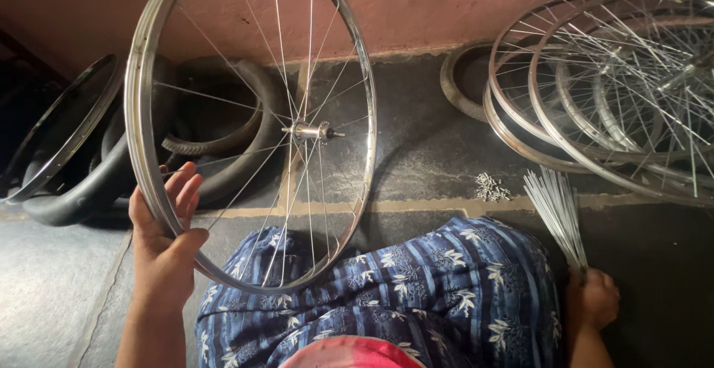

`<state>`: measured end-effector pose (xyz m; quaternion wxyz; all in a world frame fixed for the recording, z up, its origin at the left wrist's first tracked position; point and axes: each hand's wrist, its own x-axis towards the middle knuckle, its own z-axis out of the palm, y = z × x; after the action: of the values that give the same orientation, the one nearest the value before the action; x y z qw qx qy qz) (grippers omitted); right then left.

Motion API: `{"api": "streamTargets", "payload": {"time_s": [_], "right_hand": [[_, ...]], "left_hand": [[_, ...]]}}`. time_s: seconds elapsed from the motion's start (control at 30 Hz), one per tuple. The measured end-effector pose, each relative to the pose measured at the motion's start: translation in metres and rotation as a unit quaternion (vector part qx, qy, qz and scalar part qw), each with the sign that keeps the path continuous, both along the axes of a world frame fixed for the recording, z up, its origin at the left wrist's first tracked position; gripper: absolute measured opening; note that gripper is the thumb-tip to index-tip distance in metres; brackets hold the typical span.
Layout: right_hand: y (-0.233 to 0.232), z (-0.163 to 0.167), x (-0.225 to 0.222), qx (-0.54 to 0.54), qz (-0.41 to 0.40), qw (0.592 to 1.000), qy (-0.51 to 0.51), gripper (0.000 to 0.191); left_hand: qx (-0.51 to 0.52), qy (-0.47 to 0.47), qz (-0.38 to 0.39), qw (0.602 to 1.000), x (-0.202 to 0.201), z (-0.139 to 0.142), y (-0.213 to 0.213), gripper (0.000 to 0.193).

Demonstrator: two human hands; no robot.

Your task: The person sits on the floor lacing a bicycle wheel, threading spokes through the hub and inserting them into the rim holes, turning the rim as they work. They pick spokes one at a time from a bundle on the floor and at the end set the partially laced wheel down on the floor.

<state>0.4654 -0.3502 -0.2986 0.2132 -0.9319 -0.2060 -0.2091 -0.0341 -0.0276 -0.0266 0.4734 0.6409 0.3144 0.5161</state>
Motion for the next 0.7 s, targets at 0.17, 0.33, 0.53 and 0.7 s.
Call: {"api": "streamTargets", "payload": {"time_s": [0.17, 0.33, 0.53, 0.7], "right_hand": [[-0.002, -0.007, 0.005, 0.072, -0.041, 0.996, 0.013, 0.022], [-0.011, -0.010, 0.010, 0.119, -0.058, 0.991, 0.002, 0.013], [0.019, 0.038, 0.000, 0.389, 0.145, 0.877, 0.244, 0.022], [0.083, 0.137, -0.028, 0.518, 0.475, 0.583, 0.407, 0.042]], "left_hand": [[-0.004, -0.001, -0.002, 1.000, -0.006, -0.003, 0.001, 0.099], [0.009, -0.002, -0.008, 1.000, -0.009, -0.004, 0.000, 0.099], [0.019, 0.007, -0.024, 1.000, -0.006, 0.001, -0.001, 0.097], [0.049, 0.050, -0.004, 0.998, 0.002, 0.006, -0.007, 0.098]]}}
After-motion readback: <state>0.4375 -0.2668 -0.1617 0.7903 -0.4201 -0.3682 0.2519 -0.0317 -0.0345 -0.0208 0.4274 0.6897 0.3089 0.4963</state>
